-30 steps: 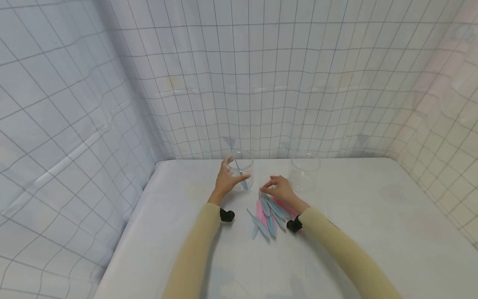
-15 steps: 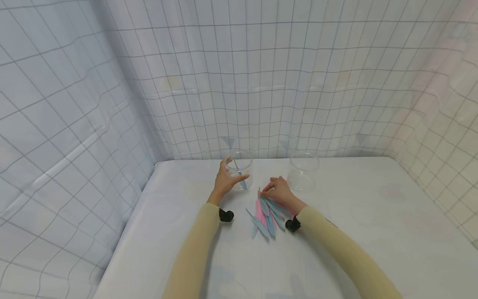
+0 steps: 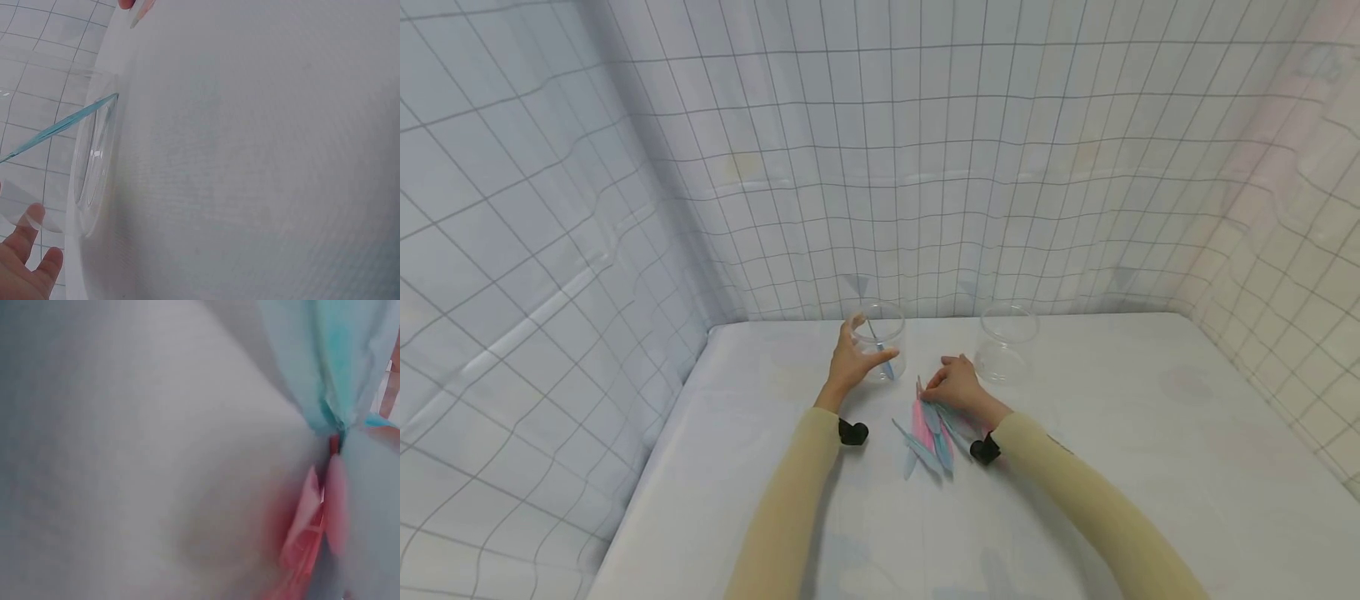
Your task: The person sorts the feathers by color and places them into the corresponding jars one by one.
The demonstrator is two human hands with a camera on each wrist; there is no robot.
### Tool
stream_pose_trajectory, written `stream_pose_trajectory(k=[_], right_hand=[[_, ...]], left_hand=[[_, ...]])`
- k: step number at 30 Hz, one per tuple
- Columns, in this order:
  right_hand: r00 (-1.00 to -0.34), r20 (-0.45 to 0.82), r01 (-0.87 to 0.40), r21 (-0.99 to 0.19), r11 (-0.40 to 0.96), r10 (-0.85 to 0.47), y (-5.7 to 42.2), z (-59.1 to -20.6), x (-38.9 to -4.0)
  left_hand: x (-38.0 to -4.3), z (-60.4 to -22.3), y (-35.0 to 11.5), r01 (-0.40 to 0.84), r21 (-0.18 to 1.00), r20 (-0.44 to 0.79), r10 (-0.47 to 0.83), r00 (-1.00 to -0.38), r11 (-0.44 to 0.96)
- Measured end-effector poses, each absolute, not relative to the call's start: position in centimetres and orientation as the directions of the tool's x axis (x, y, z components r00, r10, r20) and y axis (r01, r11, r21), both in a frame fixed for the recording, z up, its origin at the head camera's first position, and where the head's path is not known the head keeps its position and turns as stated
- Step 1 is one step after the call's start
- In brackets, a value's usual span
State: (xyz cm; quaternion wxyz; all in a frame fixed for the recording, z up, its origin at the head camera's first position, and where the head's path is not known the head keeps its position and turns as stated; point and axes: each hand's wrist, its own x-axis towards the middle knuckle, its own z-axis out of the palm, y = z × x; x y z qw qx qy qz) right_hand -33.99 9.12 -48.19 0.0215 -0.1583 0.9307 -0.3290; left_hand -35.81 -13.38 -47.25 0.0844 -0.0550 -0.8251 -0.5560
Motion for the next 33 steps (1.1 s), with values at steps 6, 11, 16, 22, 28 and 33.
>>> stream_pose_trajectory(k=[6,11,16,22,28,33], right_hand=[[-0.958,0.069,-0.253,-0.654,0.713,-0.277,9.0,-48.2,-34.2],[-0.970,0.045,-0.203,-0.696,0.688,-0.240,8.9,-48.2,-34.4],[-0.968,0.045,-0.206,-0.710,0.673,-0.248,8.8,-48.0,-34.9],[-0.970,-0.016,-0.155,-0.728,0.668,-0.242,8.8,-47.4,-35.2],[-0.974,-0.046,-0.105,-0.770,0.629,-0.220,8.8,-46.4,-35.1],[-0.976,-0.054,-0.086,-0.800,0.593,-0.213,8.7,-45.6,-35.2]], left_hand=[[-36.1,-47.4,-13.5,0.200,0.905,0.212,0.009,-0.977,0.376],[-36.4,-47.5,-13.7,0.199,0.904,0.211,0.010,-0.977,0.379],[-36.7,-47.4,-13.8,0.208,0.906,0.216,0.019,-0.976,0.368],[-37.1,-47.5,-13.9,0.214,0.906,0.220,0.026,-0.975,0.365],[-37.3,-47.5,-14.0,0.213,0.904,0.219,0.026,-0.975,0.372],[-37.3,-47.5,-14.0,0.207,0.901,0.214,0.025,-0.976,0.381]])
